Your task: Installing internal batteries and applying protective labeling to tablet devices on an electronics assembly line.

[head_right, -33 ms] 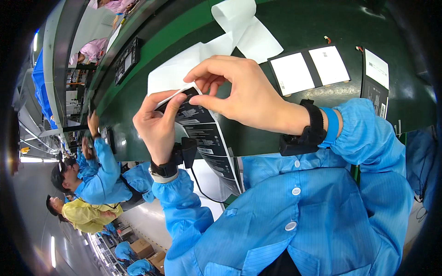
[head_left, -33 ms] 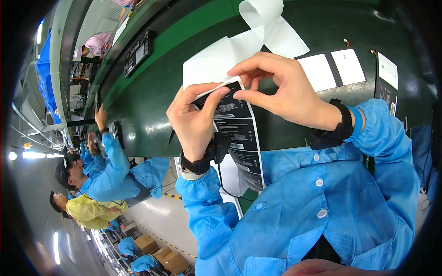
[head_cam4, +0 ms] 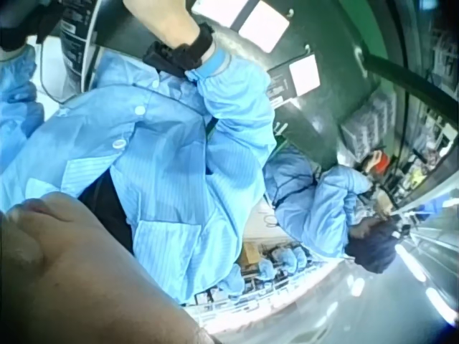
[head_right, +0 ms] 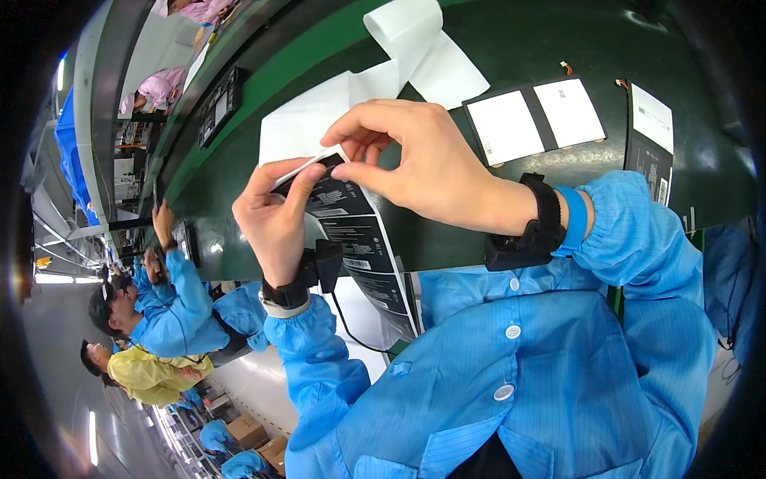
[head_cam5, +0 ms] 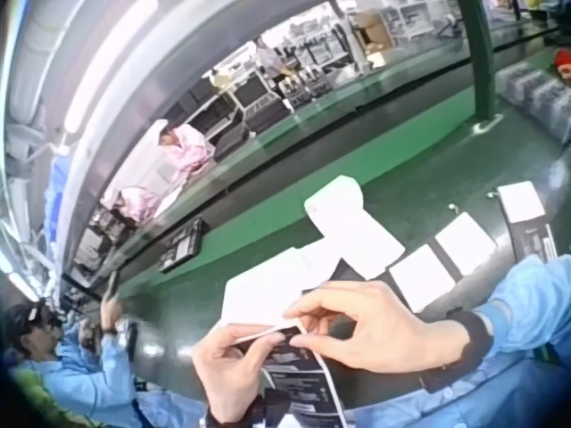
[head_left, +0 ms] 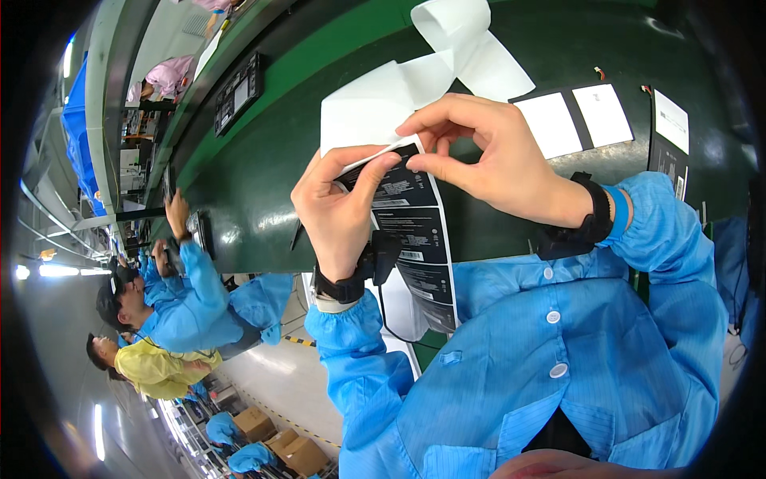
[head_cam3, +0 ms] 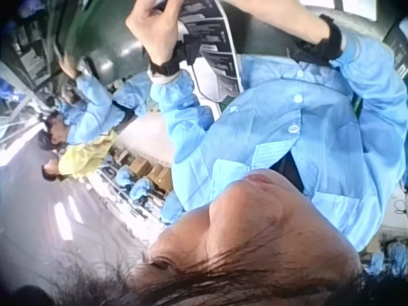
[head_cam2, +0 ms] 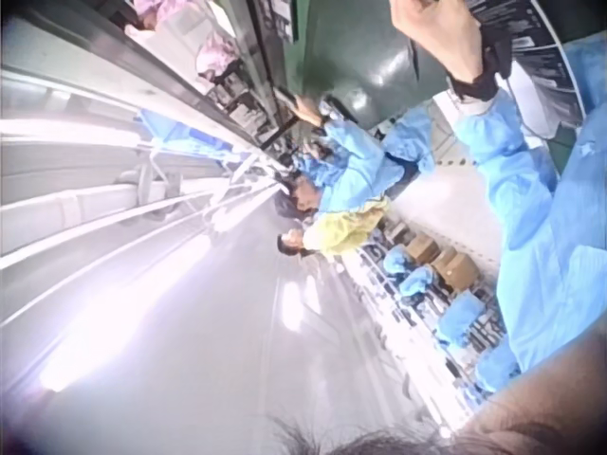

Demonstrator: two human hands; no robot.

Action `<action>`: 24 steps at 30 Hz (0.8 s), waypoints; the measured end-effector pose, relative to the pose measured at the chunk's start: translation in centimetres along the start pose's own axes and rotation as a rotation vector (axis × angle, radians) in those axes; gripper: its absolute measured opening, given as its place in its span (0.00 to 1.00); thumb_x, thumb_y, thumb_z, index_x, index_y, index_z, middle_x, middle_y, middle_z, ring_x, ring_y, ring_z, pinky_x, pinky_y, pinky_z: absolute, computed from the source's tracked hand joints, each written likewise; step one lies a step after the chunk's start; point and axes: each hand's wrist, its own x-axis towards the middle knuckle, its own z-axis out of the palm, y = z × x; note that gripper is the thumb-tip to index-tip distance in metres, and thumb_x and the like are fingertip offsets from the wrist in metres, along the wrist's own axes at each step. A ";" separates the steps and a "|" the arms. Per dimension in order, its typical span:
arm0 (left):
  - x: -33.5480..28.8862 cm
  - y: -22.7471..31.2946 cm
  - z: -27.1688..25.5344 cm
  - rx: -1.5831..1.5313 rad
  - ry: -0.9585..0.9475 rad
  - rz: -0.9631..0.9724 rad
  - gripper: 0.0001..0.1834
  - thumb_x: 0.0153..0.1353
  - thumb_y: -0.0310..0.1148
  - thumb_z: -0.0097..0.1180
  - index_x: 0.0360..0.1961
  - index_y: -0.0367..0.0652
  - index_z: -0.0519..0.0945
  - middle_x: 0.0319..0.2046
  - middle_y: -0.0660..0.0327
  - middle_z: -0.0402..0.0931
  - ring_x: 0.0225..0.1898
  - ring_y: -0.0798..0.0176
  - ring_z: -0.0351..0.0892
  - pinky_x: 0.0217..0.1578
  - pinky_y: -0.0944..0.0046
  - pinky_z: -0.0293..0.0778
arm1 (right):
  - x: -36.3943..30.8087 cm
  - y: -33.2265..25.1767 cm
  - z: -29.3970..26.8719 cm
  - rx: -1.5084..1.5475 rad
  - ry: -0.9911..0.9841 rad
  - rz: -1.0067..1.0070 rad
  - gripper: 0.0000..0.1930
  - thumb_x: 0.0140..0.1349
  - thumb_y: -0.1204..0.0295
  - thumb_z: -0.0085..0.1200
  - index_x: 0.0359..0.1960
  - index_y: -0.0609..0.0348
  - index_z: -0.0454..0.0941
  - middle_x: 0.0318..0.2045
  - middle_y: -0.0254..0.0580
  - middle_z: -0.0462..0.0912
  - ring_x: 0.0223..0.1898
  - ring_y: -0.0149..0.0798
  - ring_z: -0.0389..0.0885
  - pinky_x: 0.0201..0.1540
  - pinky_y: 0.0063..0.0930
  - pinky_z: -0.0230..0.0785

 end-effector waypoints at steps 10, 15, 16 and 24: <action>1.2 -0.8 0.3 0.358 0.107 0.398 0.22 0.49 0.28 0.82 0.47 0.44 0.89 0.59 0.52 0.82 0.62 0.47 0.79 0.67 0.45 0.70 | 0.5 0.0 -1.3 0.039 -0.028 0.164 0.10 0.66 0.79 0.69 0.48 0.66 0.87 0.41 0.38 0.86 0.40 0.27 0.83 0.46 0.22 0.77; 2.5 2.0 -0.4 0.009 0.048 0.149 0.12 0.56 0.18 0.75 0.41 0.34 0.87 0.38 0.60 0.88 0.40 0.67 0.87 0.51 0.63 0.80 | 2.4 -1.3 -2.0 0.062 -0.025 0.031 0.10 0.67 0.79 0.68 0.48 0.66 0.87 0.42 0.36 0.85 0.42 0.26 0.83 0.47 0.22 0.77; 3.5 2.7 -0.7 0.051 0.042 0.239 0.12 0.58 0.17 0.74 0.43 0.33 0.87 0.38 0.60 0.87 0.41 0.70 0.85 0.45 0.70 0.78 | 3.5 -1.9 -2.2 0.088 0.001 0.000 0.09 0.67 0.77 0.68 0.47 0.66 0.88 0.38 0.36 0.87 0.40 0.26 0.85 0.45 0.22 0.78; 4.5 5.0 0.1 0.107 0.144 0.305 0.09 0.59 0.22 0.76 0.37 0.35 0.87 0.31 0.62 0.86 0.32 0.73 0.81 0.33 0.72 0.73 | 5.7 -4.7 -4.5 0.023 -0.078 -0.059 0.10 0.67 0.78 0.69 0.49 0.64 0.88 0.41 0.34 0.83 0.41 0.24 0.82 0.46 0.20 0.75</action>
